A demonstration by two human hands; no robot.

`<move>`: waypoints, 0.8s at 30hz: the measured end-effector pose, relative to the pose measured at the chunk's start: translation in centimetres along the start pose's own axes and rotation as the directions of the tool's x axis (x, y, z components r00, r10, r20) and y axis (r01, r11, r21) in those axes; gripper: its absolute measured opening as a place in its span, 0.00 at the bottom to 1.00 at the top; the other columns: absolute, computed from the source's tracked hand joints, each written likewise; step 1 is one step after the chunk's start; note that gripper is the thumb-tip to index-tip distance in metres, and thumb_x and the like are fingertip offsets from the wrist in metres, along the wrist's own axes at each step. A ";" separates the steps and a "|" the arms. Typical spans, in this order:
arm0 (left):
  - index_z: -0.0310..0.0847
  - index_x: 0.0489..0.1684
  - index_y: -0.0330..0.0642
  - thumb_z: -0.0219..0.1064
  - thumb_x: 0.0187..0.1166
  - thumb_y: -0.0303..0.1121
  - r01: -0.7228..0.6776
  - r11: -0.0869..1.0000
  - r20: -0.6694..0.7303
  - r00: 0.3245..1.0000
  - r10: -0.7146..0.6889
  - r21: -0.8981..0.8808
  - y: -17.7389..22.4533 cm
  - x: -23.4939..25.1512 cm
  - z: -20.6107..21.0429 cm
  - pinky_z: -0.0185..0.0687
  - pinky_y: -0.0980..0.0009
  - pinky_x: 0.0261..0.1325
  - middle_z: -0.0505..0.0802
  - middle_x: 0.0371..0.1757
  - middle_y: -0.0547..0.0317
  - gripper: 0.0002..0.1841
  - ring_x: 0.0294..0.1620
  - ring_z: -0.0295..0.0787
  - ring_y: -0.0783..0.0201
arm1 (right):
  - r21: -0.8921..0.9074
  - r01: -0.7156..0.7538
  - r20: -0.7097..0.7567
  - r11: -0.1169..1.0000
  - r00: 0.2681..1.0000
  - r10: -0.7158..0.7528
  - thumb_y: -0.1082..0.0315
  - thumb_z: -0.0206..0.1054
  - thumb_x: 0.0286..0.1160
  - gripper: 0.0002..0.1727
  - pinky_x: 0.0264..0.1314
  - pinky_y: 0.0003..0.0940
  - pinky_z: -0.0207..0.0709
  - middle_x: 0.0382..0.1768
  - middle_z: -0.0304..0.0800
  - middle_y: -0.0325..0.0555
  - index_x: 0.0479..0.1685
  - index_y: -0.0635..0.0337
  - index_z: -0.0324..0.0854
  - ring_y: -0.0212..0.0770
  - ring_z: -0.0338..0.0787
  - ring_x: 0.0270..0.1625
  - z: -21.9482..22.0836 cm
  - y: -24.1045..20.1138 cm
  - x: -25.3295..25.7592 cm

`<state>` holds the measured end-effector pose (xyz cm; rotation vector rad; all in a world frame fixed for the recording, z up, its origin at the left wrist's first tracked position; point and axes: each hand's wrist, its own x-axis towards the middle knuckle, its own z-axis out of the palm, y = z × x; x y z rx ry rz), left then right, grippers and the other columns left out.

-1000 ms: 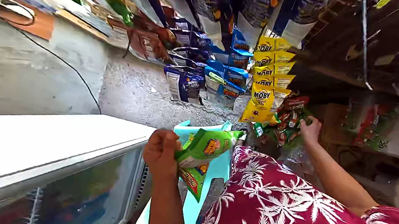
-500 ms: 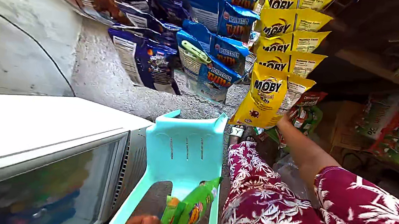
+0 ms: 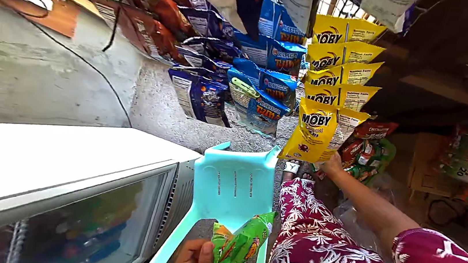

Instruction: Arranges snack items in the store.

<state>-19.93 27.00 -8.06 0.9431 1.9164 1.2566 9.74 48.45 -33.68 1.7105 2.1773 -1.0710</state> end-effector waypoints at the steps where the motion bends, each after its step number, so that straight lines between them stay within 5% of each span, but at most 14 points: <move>1: 0.86 0.42 0.67 0.64 0.86 0.45 -0.013 1.000 0.008 1.000 0.013 -0.013 0.5 -0.1 0.0 0.76 0.91 0.30 0.88 0.30 0.89 0.05 0.25 0.80 0.90 | -0.021 0.088 0.008 0.996 0.996 -0.088 0.78 0.64 0.76 0.13 0.70 0.66 0.75 0.67 0.83 0.70 0.56 0.71 0.87 0.70 0.81 0.73 -0.3 -0.3 -1.3; 4: 0.87 0.42 0.65 0.65 0.85 0.45 -0.074 0.996 0.003 0.997 0.074 -0.041 1.8 -0.2 -0.4 0.75 0.91 0.29 0.89 0.29 0.89 0.05 0.24 0.79 0.90 | -0.066 0.311 0.075 0.948 0.949 -0.306 0.76 0.57 0.82 0.15 0.59 0.65 0.83 0.68 0.84 0.69 0.61 0.70 0.83 0.70 0.88 0.66 -2.4 -2.2 -5.5; 7: 0.86 0.41 0.64 0.64 0.86 0.42 -0.123 0.992 -0.051 0.991 0.122 -0.025 3.4 -0.5 -1.5 0.75 0.91 0.30 0.88 0.30 0.90 0.05 0.26 0.80 0.91 | 0.111 0.316 0.151 0.942 0.932 -0.330 0.67 0.59 0.86 0.19 0.63 0.66 0.80 0.66 0.87 0.63 0.71 0.67 0.79 0.64 0.89 0.65 -7.5 -5.8 -10.6; 10: 0.85 0.41 0.64 0.63 0.87 0.42 -0.205 0.979 -0.111 0.973 0.204 0.006 5.1 -0.7 -3.3 0.77 0.91 0.31 0.88 0.30 0.92 0.05 0.27 0.81 0.91 | 0.442 0.361 -0.065 0.821 0.926 -0.372 0.66 0.63 0.84 0.18 0.61 0.50 0.86 0.55 0.93 0.57 0.64 0.70 0.81 0.48 0.94 0.55 -12.7 -8.8 -15.9; 13: 0.84 0.41 0.64 0.63 0.87 0.43 -0.267 0.963 -0.179 0.947 0.267 0.027 6.3 -0.9 -5.2 0.78 0.90 0.34 0.88 0.31 0.93 0.05 0.29 0.82 0.91 | 0.749 0.302 -0.235 0.589 0.953 -0.190 0.68 0.61 0.83 0.13 0.51 0.31 0.88 0.45 0.89 0.47 0.55 0.72 0.74 0.31 0.91 0.45 -17.2 -11.6 -19.3; 18: 0.82 0.40 0.57 0.62 0.86 0.37 -0.303 0.952 -0.281 0.911 0.302 0.043 8.2 -1.2 -6.6 0.80 0.89 0.34 0.88 0.32 0.92 0.05 0.29 0.83 0.90 | 0.983 0.104 -0.127 0.151 0.981 0.148 0.66 0.55 0.91 0.07 0.45 0.33 0.90 0.43 0.89 0.39 0.58 0.56 0.69 0.34 0.93 0.39 -22.9 -13.8 -17.7; 24: 0.82 0.39 0.60 0.63 0.86 0.39 -0.370 0.929 -0.278 0.891 0.359 0.012 8.9 -0.8 -6.0 0.79 0.89 0.32 0.88 0.30 0.93 0.04 0.28 0.82 0.91 | 0.992 0.124 -0.112 -0.038 0.965 0.238 0.62 0.56 0.92 0.14 0.42 0.28 0.89 0.46 0.87 0.42 0.66 0.60 0.67 0.33 0.91 0.37 -26.1 -14.6 -11.1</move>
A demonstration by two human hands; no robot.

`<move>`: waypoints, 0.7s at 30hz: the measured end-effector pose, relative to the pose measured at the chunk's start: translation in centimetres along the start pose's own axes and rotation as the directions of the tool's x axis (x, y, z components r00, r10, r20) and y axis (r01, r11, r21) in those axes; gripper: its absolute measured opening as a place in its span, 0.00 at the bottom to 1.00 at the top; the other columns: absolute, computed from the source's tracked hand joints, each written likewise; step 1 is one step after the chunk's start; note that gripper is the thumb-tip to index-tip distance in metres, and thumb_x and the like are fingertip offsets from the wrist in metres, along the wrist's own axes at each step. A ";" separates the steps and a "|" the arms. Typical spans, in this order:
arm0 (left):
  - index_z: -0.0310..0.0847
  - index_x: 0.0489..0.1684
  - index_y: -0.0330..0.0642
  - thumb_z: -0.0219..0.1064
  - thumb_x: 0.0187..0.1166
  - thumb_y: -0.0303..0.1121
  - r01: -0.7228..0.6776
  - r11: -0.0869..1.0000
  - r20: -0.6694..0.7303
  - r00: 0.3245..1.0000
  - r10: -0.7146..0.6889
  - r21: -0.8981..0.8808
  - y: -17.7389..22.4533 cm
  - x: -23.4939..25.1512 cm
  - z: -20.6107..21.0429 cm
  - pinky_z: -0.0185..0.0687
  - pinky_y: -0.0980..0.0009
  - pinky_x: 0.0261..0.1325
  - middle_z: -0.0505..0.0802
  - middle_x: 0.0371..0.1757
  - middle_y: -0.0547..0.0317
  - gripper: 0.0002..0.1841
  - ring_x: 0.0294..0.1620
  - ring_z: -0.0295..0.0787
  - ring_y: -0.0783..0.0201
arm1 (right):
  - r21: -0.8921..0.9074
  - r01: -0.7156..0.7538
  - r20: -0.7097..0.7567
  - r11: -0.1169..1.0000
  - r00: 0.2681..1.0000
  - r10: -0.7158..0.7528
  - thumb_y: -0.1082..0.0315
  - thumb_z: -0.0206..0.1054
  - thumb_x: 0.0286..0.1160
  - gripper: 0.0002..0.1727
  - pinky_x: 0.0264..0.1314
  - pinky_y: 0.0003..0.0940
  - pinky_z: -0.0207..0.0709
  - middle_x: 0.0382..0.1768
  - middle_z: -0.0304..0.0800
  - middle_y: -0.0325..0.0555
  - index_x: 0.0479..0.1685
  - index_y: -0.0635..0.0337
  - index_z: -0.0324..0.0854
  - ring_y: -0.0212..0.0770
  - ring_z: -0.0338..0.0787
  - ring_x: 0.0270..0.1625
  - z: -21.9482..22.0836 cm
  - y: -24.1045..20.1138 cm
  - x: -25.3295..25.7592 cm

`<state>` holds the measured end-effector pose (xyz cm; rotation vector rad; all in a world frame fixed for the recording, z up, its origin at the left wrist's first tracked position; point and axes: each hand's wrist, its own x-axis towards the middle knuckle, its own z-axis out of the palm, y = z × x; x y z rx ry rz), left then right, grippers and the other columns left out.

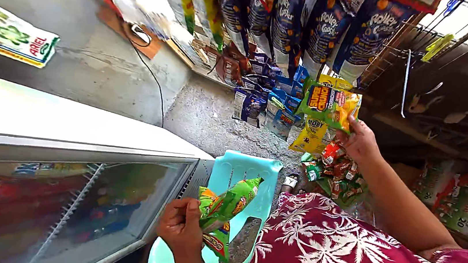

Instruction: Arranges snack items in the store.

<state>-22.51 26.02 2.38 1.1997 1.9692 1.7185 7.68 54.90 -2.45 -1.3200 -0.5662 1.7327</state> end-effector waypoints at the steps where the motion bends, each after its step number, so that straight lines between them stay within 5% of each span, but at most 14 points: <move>1: 0.82 0.40 0.60 0.64 0.86 0.40 -0.007 1.000 0.008 1.000 0.007 -0.002 0.1 0.1 0.2 0.78 0.90 0.32 0.87 0.30 0.93 0.04 0.28 0.81 0.91 | 0.008 -0.012 -0.013 1.000 1.000 0.012 0.61 0.55 0.93 0.16 0.43 0.28 0.89 0.47 0.87 0.43 0.69 0.60 0.67 0.34 0.92 0.38 0.1 -0.2 0.6; 6: 0.83 0.39 0.59 0.64 0.86 0.41 -0.023 0.999 0.028 0.999 0.024 -0.024 0.5 0.7 1.3 0.79 0.89 0.32 0.88 0.30 0.92 0.05 0.28 0.82 0.90 | -0.209 0.049 -0.084 0.977 0.994 -0.068 0.63 0.54 0.92 0.27 0.56 0.34 0.87 0.70 0.78 0.48 0.85 0.61 0.55 0.37 0.90 0.57 -2.4 0.6 -1.1; 8: 0.84 0.39 0.60 0.64 0.86 0.41 -0.017 0.999 0.034 0.999 0.018 -0.040 0.6 1.1 1.8 0.79 0.89 0.32 0.88 0.30 0.91 0.05 0.28 0.82 0.90 | -0.353 0.118 -0.077 0.928 0.985 -0.155 0.64 0.56 0.90 0.27 0.57 0.34 0.85 0.73 0.75 0.49 0.84 0.62 0.57 0.36 0.89 0.58 -3.5 1.6 -3.0; 10: 0.84 0.40 0.62 0.64 0.86 0.42 -0.017 0.998 0.046 0.999 0.019 -0.054 0.9 1.7 2.5 0.78 0.89 0.32 0.88 0.30 0.91 0.05 0.28 0.81 0.90 | -0.496 0.269 0.076 0.826 0.961 -0.267 0.66 0.58 0.86 0.23 0.54 0.34 0.85 0.68 0.80 0.50 0.76 0.65 0.65 0.35 0.89 0.53 -4.1 2.8 -4.8; 13: 0.84 0.41 0.67 0.64 0.86 0.47 -0.018 0.995 0.082 0.996 0.026 -0.095 1.4 2.8 3.6 0.78 0.89 0.33 0.89 0.31 0.92 0.05 0.28 0.82 0.90 | -0.555 0.583 0.523 0.593 0.799 -0.296 0.69 0.65 0.80 0.19 0.52 0.37 0.87 0.61 0.87 0.55 0.65 0.71 0.74 0.38 0.91 0.51 -3.2 4.4 -6.7; 15: 0.84 0.42 0.68 0.64 0.86 0.48 -0.012 0.991 0.097 0.995 0.025 -0.133 1.7 3.5 4.4 0.78 0.89 0.33 0.89 0.31 0.91 0.05 0.28 0.82 0.90 | -0.500 0.729 0.745 0.467 0.637 -0.197 0.65 0.75 0.72 0.25 0.62 0.44 0.86 0.69 0.84 0.58 0.66 0.68 0.77 0.47 0.88 0.65 -1.1 4.7 -7.3; 18: 0.84 0.41 0.69 0.65 0.85 0.48 -0.001 0.983 0.104 0.994 0.020 -0.184 2.4 4.7 5.6 0.78 0.90 0.32 0.88 0.31 0.91 0.05 0.28 0.82 0.90 | -0.439 0.800 0.860 0.409 0.506 -0.065 0.53 0.85 0.59 0.45 0.76 0.60 0.75 0.84 0.71 0.60 0.80 0.63 0.73 0.59 0.76 0.81 2.0 4.9 -7.5; 21: 0.84 0.39 0.69 0.65 0.84 0.50 0.011 0.974 0.110 0.994 0.015 -0.228 2.8 5.6 6.3 0.79 0.90 0.32 0.87 0.29 0.90 0.05 0.26 0.81 0.90 | -0.391 0.832 0.897 0.394 0.440 -0.041 0.53 0.84 0.61 0.46 0.75 0.57 0.77 0.83 0.74 0.56 0.82 0.61 0.71 0.54 0.79 0.80 3.6 5.5 -7.2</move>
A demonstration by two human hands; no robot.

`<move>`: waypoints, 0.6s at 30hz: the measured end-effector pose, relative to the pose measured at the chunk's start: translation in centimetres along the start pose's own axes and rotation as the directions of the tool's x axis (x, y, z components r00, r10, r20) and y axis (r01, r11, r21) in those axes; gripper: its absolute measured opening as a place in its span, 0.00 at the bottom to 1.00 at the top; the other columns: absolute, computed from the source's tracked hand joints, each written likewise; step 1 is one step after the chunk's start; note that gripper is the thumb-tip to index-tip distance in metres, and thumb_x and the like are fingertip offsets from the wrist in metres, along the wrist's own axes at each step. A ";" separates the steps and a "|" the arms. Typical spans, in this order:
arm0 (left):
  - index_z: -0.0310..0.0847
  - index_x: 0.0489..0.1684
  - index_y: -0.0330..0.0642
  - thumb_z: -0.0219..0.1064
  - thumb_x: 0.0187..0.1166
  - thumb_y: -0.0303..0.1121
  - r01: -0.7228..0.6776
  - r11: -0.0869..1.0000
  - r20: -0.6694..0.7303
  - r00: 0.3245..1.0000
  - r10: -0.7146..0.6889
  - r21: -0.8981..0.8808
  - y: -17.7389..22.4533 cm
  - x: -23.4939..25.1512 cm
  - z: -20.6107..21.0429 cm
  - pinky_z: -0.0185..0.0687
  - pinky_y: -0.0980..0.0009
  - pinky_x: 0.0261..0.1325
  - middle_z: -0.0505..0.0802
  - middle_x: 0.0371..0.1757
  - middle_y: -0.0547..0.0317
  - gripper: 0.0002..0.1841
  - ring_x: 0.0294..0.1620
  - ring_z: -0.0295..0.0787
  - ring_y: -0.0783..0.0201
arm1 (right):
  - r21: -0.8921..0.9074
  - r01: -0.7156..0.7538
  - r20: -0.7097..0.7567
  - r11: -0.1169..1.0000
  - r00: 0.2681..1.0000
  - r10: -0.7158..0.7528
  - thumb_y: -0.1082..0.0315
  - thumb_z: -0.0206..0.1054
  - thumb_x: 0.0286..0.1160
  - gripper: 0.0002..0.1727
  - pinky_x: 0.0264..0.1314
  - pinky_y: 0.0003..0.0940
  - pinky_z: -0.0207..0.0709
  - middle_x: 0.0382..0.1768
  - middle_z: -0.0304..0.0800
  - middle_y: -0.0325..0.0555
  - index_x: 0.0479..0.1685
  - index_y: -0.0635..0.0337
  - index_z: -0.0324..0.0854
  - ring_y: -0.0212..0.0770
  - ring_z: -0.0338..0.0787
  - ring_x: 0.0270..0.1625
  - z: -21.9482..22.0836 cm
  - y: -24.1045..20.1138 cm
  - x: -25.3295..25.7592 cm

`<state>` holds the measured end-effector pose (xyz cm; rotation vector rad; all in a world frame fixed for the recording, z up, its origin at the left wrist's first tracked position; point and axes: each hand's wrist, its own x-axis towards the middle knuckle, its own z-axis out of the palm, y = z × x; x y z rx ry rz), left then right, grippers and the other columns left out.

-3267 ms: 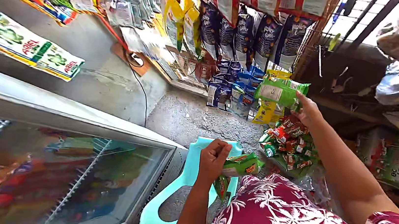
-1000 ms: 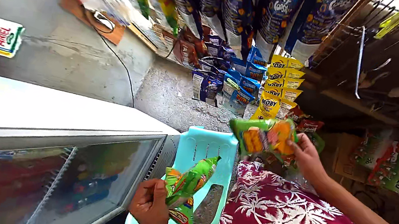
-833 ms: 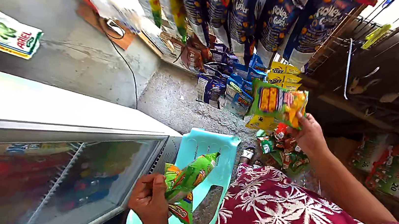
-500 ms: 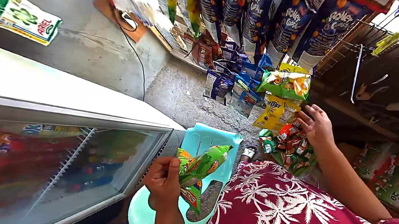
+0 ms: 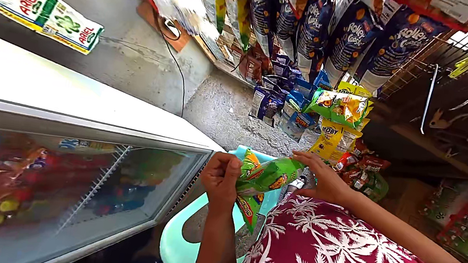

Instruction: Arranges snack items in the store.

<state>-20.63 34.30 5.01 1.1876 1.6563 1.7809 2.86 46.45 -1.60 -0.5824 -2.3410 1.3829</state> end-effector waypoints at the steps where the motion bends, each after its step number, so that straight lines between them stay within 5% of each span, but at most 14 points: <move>1: 0.84 0.38 0.69 0.65 0.83 0.50 0.007 1.000 0.000 1.000 -0.007 -0.020 0.0 0.2 0.1 0.78 0.90 0.31 0.86 0.28 0.90 0.05 0.25 0.80 0.89 | 0.004 0.008 0.001 1.000 1.000 -0.008 0.55 0.83 0.65 0.43 0.74 0.55 0.79 0.80 0.77 0.55 0.82 0.61 0.71 0.52 0.82 0.77 0.1 0.0 0.3; 5: 0.84 0.37 0.69 0.66 0.84 0.48 0.066 0.996 -0.007 0.998 -0.067 -0.054 -0.5 0.8 -0.3 0.77 0.90 0.30 0.86 0.26 0.89 0.05 0.24 0.79 0.89 | 0.100 -0.011 -0.049 0.995 0.999 0.016 0.66 0.75 0.72 0.28 0.60 0.42 0.87 0.61 0.89 0.60 0.72 0.68 0.79 0.46 0.92 0.57 0.4 -0.2 1.2; 10: 0.80 0.36 0.49 0.54 0.84 0.26 0.256 0.965 -0.172 0.950 -0.261 -0.052 -2.0 1.5 -1.5 0.78 0.86 0.32 0.85 0.23 0.84 0.10 0.23 0.79 0.86 | 0.123 0.020 -0.101 0.992 0.995 -0.008 0.70 0.76 0.68 0.24 0.62 0.36 0.86 0.58 0.91 0.58 0.65 0.69 0.84 0.42 0.92 0.58 0.4 -0.5 2.3; 14: 0.80 0.40 0.35 0.55 0.85 0.28 0.313 0.949 -0.320 0.902 -0.291 0.021 -3.6 2.4 -2.4 0.80 0.84 0.38 0.84 0.25 0.76 0.09 0.27 0.82 0.84 | 0.189 0.054 -0.117 0.980 0.993 -0.032 0.71 0.76 0.69 0.18 0.52 0.30 0.90 0.58 0.89 0.57 0.56 0.70 0.83 0.37 0.93 0.54 -0.2 -1.2 4.5; 18: 0.82 0.38 0.35 0.55 0.87 0.32 0.317 0.945 -0.358 0.894 -0.271 0.077 -4.7 2.9 -3.8 0.80 0.84 0.38 0.85 0.26 0.73 0.12 0.28 0.82 0.84 | 0.150 0.150 -0.138 0.977 0.982 -0.129 0.71 0.77 0.68 0.15 0.50 0.27 0.89 0.57 0.89 0.54 0.51 0.66 0.84 0.34 0.92 0.54 -1.0 -1.5 6.6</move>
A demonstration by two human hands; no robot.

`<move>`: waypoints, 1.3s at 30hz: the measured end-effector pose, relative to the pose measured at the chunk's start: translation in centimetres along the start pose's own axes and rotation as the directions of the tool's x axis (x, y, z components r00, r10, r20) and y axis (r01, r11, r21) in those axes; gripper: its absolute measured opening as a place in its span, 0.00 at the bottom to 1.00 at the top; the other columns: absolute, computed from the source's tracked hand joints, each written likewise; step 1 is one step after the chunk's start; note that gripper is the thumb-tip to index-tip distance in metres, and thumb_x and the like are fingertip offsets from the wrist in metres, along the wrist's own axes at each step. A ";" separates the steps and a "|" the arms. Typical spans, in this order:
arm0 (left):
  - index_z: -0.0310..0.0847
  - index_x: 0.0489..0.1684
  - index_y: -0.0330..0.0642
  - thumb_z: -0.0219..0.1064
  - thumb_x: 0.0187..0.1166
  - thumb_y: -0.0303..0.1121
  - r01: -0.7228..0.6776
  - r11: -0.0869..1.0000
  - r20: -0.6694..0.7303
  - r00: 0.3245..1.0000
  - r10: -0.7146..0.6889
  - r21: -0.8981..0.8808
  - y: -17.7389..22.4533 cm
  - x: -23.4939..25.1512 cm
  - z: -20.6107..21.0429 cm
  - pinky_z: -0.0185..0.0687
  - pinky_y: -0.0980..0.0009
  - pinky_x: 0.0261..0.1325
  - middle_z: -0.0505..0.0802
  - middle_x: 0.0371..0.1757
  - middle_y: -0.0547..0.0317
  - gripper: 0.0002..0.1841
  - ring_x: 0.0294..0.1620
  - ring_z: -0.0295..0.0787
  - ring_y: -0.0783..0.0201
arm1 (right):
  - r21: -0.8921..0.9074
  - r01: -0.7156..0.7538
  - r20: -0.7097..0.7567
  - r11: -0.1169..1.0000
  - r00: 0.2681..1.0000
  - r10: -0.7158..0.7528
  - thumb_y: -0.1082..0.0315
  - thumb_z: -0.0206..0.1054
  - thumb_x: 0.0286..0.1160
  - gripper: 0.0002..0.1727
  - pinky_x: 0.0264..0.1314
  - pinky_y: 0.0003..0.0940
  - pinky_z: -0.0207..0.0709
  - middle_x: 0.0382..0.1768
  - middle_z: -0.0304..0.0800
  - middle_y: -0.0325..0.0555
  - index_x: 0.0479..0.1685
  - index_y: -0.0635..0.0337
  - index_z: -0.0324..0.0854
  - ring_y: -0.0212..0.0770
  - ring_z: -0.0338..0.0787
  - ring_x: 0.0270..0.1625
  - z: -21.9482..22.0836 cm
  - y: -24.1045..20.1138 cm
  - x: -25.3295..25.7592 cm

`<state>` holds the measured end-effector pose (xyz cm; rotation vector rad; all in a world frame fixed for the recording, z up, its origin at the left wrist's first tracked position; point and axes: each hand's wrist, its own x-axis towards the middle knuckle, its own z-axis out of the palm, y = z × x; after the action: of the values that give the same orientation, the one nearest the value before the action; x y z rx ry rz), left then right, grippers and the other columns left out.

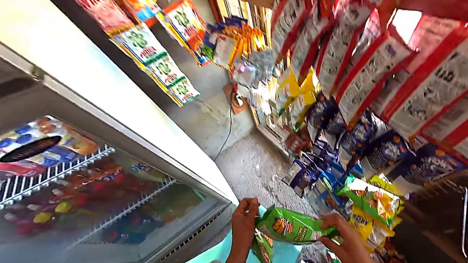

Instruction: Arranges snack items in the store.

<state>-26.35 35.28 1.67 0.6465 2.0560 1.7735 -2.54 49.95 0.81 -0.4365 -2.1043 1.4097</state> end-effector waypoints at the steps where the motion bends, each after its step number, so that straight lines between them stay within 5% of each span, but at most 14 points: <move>1: 0.81 0.37 0.35 0.54 0.87 0.32 -0.009 1.000 -0.005 1.000 0.009 0.001 -0.2 0.4 -0.3 0.78 0.85 0.36 0.85 0.26 0.73 0.13 0.27 0.80 0.84 | 0.004 0.024 -0.015 1.000 1.000 -0.024 0.71 0.77 0.68 0.14 0.50 0.27 0.90 0.57 0.89 0.53 0.50 0.64 0.84 0.33 0.92 0.55 -0.2 0.1 0.5; 6: 0.81 0.33 0.38 0.53 0.89 0.30 -0.021 0.998 -0.088 0.996 0.016 -0.067 -1.4 1.9 -2.0 0.72 0.88 0.24 0.82 0.18 0.75 0.13 0.18 0.76 0.85 | -0.148 0.096 -0.134 0.984 0.984 -0.116 0.67 0.76 0.67 0.14 0.55 0.26 0.87 0.55 0.89 0.49 0.50 0.61 0.84 0.32 0.89 0.56 -1.4 1.8 3.5; 11: 0.81 0.32 0.39 0.53 0.88 0.29 0.014 0.996 -0.091 0.996 -0.022 -0.084 -1.4 2.5 -2.5 0.66 0.88 0.18 0.76 0.13 0.77 0.14 0.12 0.68 0.85 | -0.558 0.066 -0.146 0.827 0.973 -0.176 0.71 0.77 0.61 0.12 0.37 0.50 0.89 0.48 0.90 0.59 0.44 0.64 0.89 0.55 0.93 0.43 -1.9 4.2 7.2; 14: 0.81 0.33 0.38 0.53 0.88 0.29 0.012 0.998 -0.076 0.997 -0.017 -0.058 -1.0 3.1 -2.2 0.65 0.88 0.19 0.77 0.16 0.77 0.13 0.13 0.67 0.85 | -0.663 -0.039 -0.058 0.747 0.998 0.000 0.73 0.73 0.69 0.13 0.50 0.61 0.87 0.56 0.88 0.69 0.51 0.69 0.88 0.68 0.91 0.56 -2.2 4.3 9.7; 17: 0.80 0.35 0.38 0.53 0.88 0.30 -0.001 1.000 -0.035 0.999 0.001 -0.003 -1.1 3.2 -2.1 0.67 0.88 0.21 0.79 0.19 0.79 0.12 0.15 0.68 0.87 | -0.699 -0.113 0.033 0.706 0.981 0.189 0.72 0.68 0.76 0.16 0.61 0.66 0.81 0.62 0.84 0.74 0.59 0.71 0.85 0.73 0.86 0.65 -2.5 5.0 11.3; 21: 0.80 0.36 0.41 0.52 0.89 0.29 -0.008 1.000 0.044 0.999 0.009 -0.021 -1.9 3.5 -1.9 0.66 0.88 0.19 0.78 0.17 0.81 0.12 0.13 0.67 0.87 | -0.719 -0.072 0.042 0.691 0.988 0.148 0.80 0.73 0.67 0.13 0.50 0.66 0.84 0.56 0.85 0.72 0.51 0.73 0.85 0.72 0.88 0.57 -1.9 8.2 12.0; 30: 0.80 0.35 0.45 0.51 0.89 0.29 0.024 0.996 0.131 0.991 -0.012 -0.090 -2.5 3.4 -0.7 0.62 0.88 0.16 0.75 0.15 0.82 0.12 0.11 0.64 0.86 | -0.723 -0.355 -0.240 0.592 0.933 0.267 0.82 0.65 0.75 0.14 0.42 0.62 0.86 0.58 0.80 0.74 0.57 0.78 0.82 0.71 0.90 0.51 -0.8 10.1 13.2; 34: 0.80 0.36 0.44 0.51 0.89 0.29 0.008 0.995 0.135 0.991 0.005 -0.100 -2.5 3.3 -0.7 0.62 0.89 0.15 0.77 0.16 0.82 0.12 0.12 0.65 0.86 | -0.706 -0.506 -0.321 0.496 0.853 0.412 0.82 0.69 0.71 0.20 0.44 0.67 0.84 0.65 0.77 0.76 0.64 0.75 0.80 0.75 0.87 0.57 -0.4 9.5 13.7; 36: 0.79 0.36 0.44 0.51 0.89 0.29 0.001 0.995 0.140 0.990 0.012 -0.095 -2.4 3.3 -0.5 0.63 0.89 0.16 0.77 0.16 0.83 0.12 0.12 0.65 0.87 | -0.677 -0.560 -0.322 0.477 0.809 0.493 0.75 0.78 0.63 0.26 0.48 0.71 0.82 0.69 0.76 0.75 0.64 0.71 0.82 0.76 0.85 0.61 0.0 8.3 13.6; 39: 0.79 0.35 0.46 0.50 0.90 0.30 0.018 0.993 0.163 0.987 0.001 -0.113 -1.7 3.4 0.4 0.64 0.90 0.16 0.77 0.15 0.84 0.13 0.11 0.66 0.88 | -0.648 -0.547 -0.206 0.529 0.795 0.570 0.56 0.79 0.68 0.32 0.54 0.68 0.82 0.79 0.70 0.69 0.69 0.67 0.81 0.72 0.84 0.66 -0.3 5.5 12.5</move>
<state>-29.19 37.26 0.02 0.7223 1.8330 1.7569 -12.43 59.19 -0.78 -1.5268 -2.6007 0.8320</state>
